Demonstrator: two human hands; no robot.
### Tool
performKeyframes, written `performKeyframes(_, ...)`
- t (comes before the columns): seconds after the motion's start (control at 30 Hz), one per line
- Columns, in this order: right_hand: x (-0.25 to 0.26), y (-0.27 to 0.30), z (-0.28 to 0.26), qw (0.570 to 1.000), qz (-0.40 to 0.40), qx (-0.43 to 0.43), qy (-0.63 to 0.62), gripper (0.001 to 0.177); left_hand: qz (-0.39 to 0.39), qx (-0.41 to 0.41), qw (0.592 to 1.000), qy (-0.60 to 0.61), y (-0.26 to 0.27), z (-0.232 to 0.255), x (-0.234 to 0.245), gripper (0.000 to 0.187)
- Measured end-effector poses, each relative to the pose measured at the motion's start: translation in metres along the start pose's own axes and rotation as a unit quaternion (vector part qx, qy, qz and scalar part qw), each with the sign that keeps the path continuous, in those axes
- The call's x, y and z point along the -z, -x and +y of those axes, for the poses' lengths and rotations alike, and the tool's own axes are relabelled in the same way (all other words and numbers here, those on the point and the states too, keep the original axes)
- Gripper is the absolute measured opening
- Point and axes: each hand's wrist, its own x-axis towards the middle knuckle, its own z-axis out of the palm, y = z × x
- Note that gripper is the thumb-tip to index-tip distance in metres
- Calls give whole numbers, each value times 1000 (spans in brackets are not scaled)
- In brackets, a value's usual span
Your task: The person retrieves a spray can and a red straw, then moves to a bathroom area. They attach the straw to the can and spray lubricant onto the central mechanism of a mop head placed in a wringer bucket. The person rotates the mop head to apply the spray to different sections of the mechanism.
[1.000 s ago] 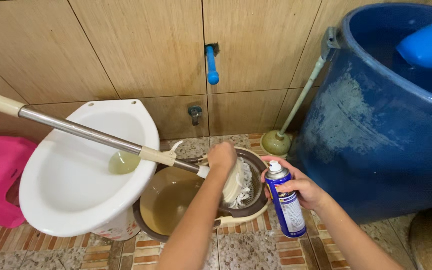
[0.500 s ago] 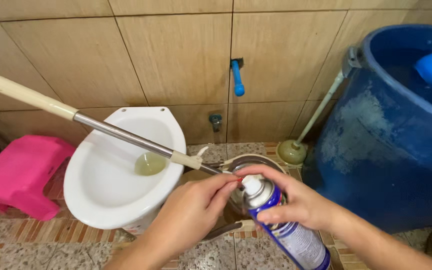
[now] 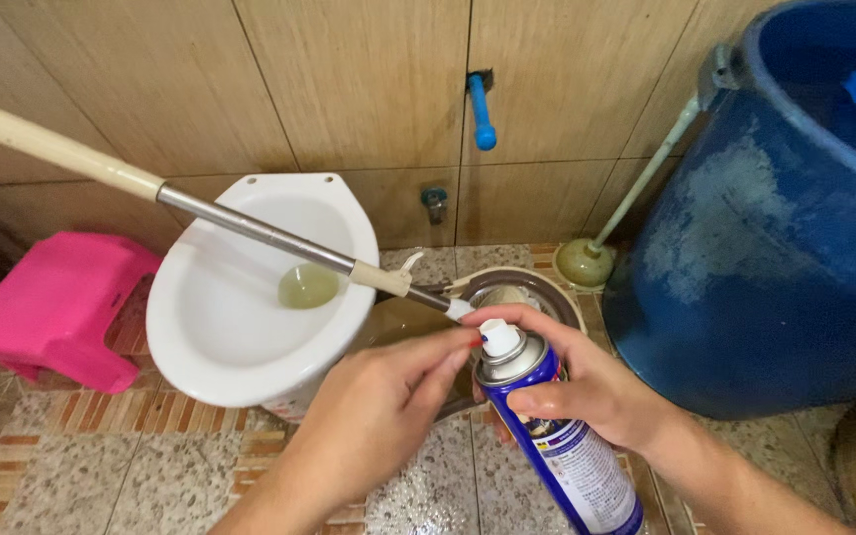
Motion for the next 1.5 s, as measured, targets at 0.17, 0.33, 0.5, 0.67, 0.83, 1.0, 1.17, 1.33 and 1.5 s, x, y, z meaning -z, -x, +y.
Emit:
performKeyframes(0.17, -3, -8, 5, 1000, -1, 9, 27, 85, -23, 99, 995, -19, 0, -2, 7, 29)
performKeyframes(0.33, -5, -12, 10, 999, 5, 4, 52, 85, -16, 53, 998, -33, 3, -1, 9, 28)
performKeyframes(0.5, -5, -11, 13, 1000, -9, 4, 10, 86, -45, 122, 991, -5, 1, 0, 10, 32)
performKeyframes(0.67, -3, -11, 12, 1000, -15, 3, 2, 90, -61, 150, 987, -5, -3, 0, 10, 32)
performKeyframes(0.83, -4, -14, 12, 999, -27, 4, -33, 90, -33, 86, 996, -2, -2, -8, 7, 30)
performKeyframes(1.0, -3, -15, 13, 998, -32, 1, -55, 90, -16, 34, 999, 6, 0, -15, 4, 29)
performKeyframes(1.17, 0, -17, 16, 998, -30, 7, -48, 89, -44, 119, 991, 39, -2, -16, 2, 32)
performKeyframes(1.33, 1, -19, 17, 1000, -10, 1, -20, 87, -64, 157, 985, 38, -6, -15, 3, 35)
performKeyframes(1.5, 4, -23, 19, 1000, 13, -6, 6, 82, -81, 184, 979, 45, -10, -19, 2, 36)
